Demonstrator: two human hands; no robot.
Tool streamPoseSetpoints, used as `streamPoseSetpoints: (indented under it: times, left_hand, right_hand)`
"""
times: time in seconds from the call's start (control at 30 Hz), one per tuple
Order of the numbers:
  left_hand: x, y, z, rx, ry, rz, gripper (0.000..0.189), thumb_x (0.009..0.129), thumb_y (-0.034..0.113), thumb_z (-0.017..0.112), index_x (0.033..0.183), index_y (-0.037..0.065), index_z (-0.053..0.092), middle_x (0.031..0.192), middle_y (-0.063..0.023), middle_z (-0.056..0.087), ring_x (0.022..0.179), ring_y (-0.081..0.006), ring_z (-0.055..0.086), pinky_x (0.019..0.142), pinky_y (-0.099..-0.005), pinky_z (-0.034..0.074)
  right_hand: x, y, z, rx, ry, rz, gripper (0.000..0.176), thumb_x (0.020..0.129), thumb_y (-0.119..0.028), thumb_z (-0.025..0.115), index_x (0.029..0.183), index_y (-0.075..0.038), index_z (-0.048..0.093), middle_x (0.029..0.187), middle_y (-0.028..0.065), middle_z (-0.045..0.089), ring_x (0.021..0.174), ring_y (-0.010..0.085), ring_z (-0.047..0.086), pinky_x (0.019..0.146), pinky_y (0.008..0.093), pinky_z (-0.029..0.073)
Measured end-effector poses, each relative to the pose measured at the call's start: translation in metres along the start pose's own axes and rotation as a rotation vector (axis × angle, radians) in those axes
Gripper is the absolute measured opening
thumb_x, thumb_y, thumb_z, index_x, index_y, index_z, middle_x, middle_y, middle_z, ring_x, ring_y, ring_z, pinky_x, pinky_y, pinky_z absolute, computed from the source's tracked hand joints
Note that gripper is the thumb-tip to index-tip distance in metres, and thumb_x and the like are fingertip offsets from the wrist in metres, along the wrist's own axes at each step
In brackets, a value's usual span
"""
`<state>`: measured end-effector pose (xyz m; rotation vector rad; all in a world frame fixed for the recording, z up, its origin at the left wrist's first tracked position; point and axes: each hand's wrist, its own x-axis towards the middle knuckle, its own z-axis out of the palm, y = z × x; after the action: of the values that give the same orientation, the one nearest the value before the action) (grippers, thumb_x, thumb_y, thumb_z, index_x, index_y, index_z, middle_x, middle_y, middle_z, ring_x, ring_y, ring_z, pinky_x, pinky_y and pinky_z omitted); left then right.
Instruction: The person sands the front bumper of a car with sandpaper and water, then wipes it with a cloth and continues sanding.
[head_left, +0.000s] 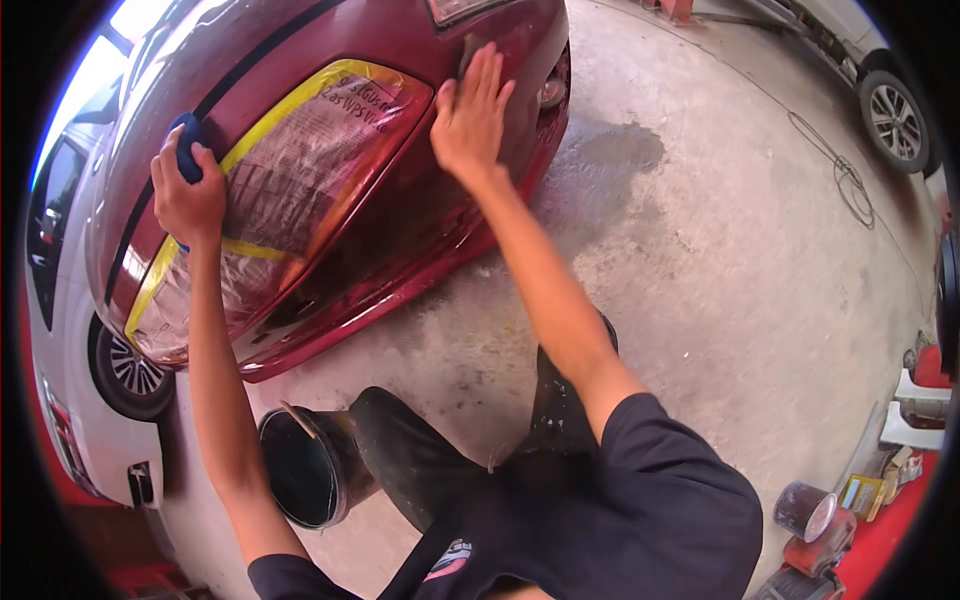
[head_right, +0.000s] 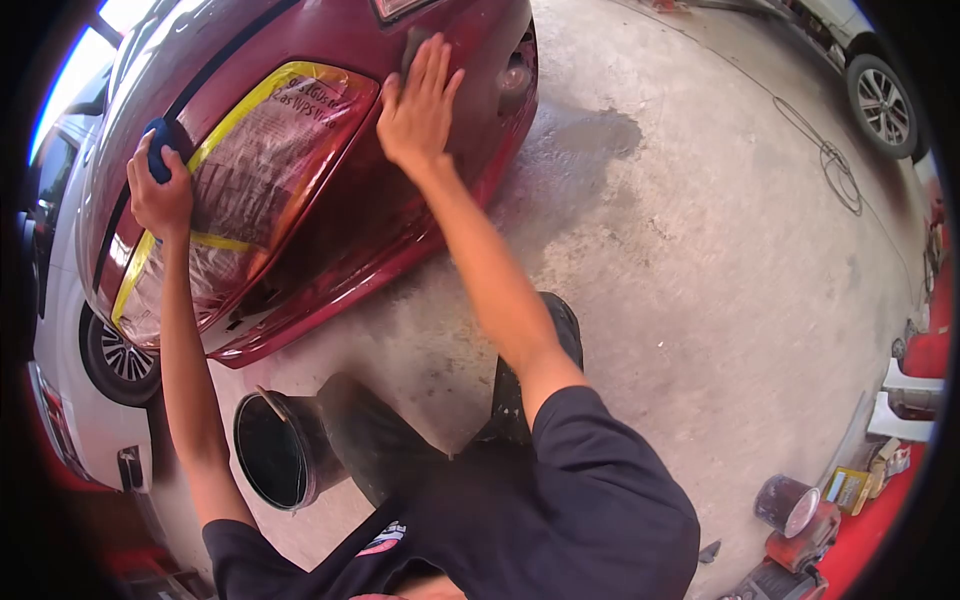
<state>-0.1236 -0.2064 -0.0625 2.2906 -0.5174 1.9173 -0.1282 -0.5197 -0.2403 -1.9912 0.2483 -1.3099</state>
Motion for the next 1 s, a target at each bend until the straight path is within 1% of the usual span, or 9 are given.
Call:
streamPoseSetpoints:
  times: [0.07, 0.17, 0.23, 0.3, 0.4, 0.5, 0.63, 0.83, 1.0]
  left_hand:
    - [0.003, 0.001, 0.003, -0.027, 0.037, 0.031, 0.033, 0.094, 0.029, 0.068, 0.127, 0.024, 0.072, 0.111, -0.0062, 0.074, 0.094, -0.0353, 0.075, 0.078, -0.0465, 0.061]
    - [-0.004, -0.001, -0.002, 0.015, 0.021, 0.002, 0.033, 0.094, 0.029, 0.068, 0.126, 0.024, 0.072, 0.11, -0.0061, 0.073, 0.094, -0.0351, 0.075, 0.078, -0.0467, 0.061]
    - [0.003, 0.004, 0.002, 0.017, 0.024, -0.005, 0.032, 0.094, 0.029, 0.068, 0.126, 0.024, 0.072, 0.11, -0.0061, 0.073, 0.093, -0.0351, 0.075, 0.078, -0.0469, 0.061]
    - [0.001, 0.002, -0.001, -0.006, 0.013, 0.009, 0.032, 0.094, 0.029, 0.068, 0.126, 0.024, 0.072, 0.11, -0.006, 0.073, 0.092, -0.0351, 0.075, 0.078, -0.0471, 0.061]
    - [0.0, -0.004, 0.007, -0.011, 0.017, 0.009, 0.033, 0.094, 0.03, 0.068, 0.126, 0.025, 0.072, 0.109, -0.0053, 0.074, 0.091, -0.0351, 0.075, 0.076, -0.0474, 0.061]
    - [-0.001, -0.003, 0.004, -0.007, 0.031, 0.011, 0.032, 0.094, 0.031, 0.068, 0.126, 0.025, 0.073, 0.109, -0.0055, 0.074, 0.091, -0.0349, 0.075, 0.075, -0.0474, 0.061]
    - [0.0, -0.005, 0.003, 0.004, 0.017, 0.005, 0.032, 0.094, 0.031, 0.068, 0.125, 0.025, 0.073, 0.108, -0.0059, 0.074, 0.091, -0.0342, 0.075, 0.075, -0.0472, 0.061]
    - [0.001, -0.003, 0.008, -0.027, 0.05, 0.018, 0.033, 0.093, 0.031, 0.069, 0.126, 0.025, 0.073, 0.108, -0.0062, 0.074, 0.091, -0.0347, 0.076, 0.076, -0.0471, 0.061]
    - [0.0, -0.003, 0.002, 0.0, 0.014, -0.009, 0.033, 0.093, 0.03, 0.069, 0.125, 0.025, 0.073, 0.109, -0.0058, 0.075, 0.093, -0.035, 0.076, 0.077, -0.0463, 0.061]
  right_hand:
    - [0.043, 0.012, -0.008, -0.026, -0.04, 0.064, 0.071, 0.112, -0.037, 0.031, 0.164, 0.012, 0.02, 0.175, 0.0256, 0.015, 0.164, 0.0395, 0.011, 0.13, 0.0612, 0.011]
    - [0.012, -0.023, -0.005, 0.032, -0.014, 0.17, 0.071, 0.113, -0.035, 0.03, 0.163, 0.013, 0.019, 0.175, 0.0267, 0.013, 0.164, 0.0407, 0.009, 0.13, 0.0613, 0.008]
    - [-0.055, -0.05, 0.011, 0.063, -0.006, 0.069, 0.07, 0.112, -0.034, 0.03, 0.163, 0.014, 0.02, 0.175, 0.0287, 0.007, 0.163, 0.0431, 0.007, 0.13, 0.0611, 0.005]
    - [-0.064, -0.036, 0.012, 0.085, 0.007, -0.023, 0.071, 0.113, -0.037, 0.031, 0.163, 0.013, 0.021, 0.175, 0.0281, 0.011, 0.163, 0.0421, 0.008, 0.13, 0.0614, 0.006]
    - [0.015, 0.007, -0.003, -0.033, 0.016, 0.001, 0.071, 0.113, -0.038, 0.031, 0.163, 0.012, 0.021, 0.174, 0.0275, 0.016, 0.163, 0.0408, 0.01, 0.13, 0.0619, 0.008]
    - [0.041, 0.007, -0.005, 0.053, 0.041, 0.136, 0.071, 0.113, -0.038, 0.031, 0.162, 0.013, 0.022, 0.173, 0.0268, 0.02, 0.163, 0.0396, 0.011, 0.13, 0.0619, 0.009]
    - [-0.065, -0.029, 0.007, 0.054, 0.003, -0.002, 0.07, 0.114, -0.037, 0.028, 0.164, 0.011, 0.018, 0.175, 0.0268, 0.013, 0.163, 0.0438, 0.011, 0.129, 0.0624, 0.01]
    - [0.044, 0.024, -0.008, 0.0, -0.01, 0.11, 0.073, 0.112, -0.036, 0.032, 0.163, 0.014, 0.017, 0.174, 0.0292, 0.012, 0.163, 0.0451, 0.009, 0.129, 0.0626, 0.009]
    - [-0.053, -0.021, 0.003, -0.004, 0.018, -0.049, 0.069, 0.11, -0.031, 0.037, 0.159, 0.016, 0.026, 0.172, 0.0335, 0.015, 0.162, 0.0478, 0.01, 0.13, 0.0618, 0.012]
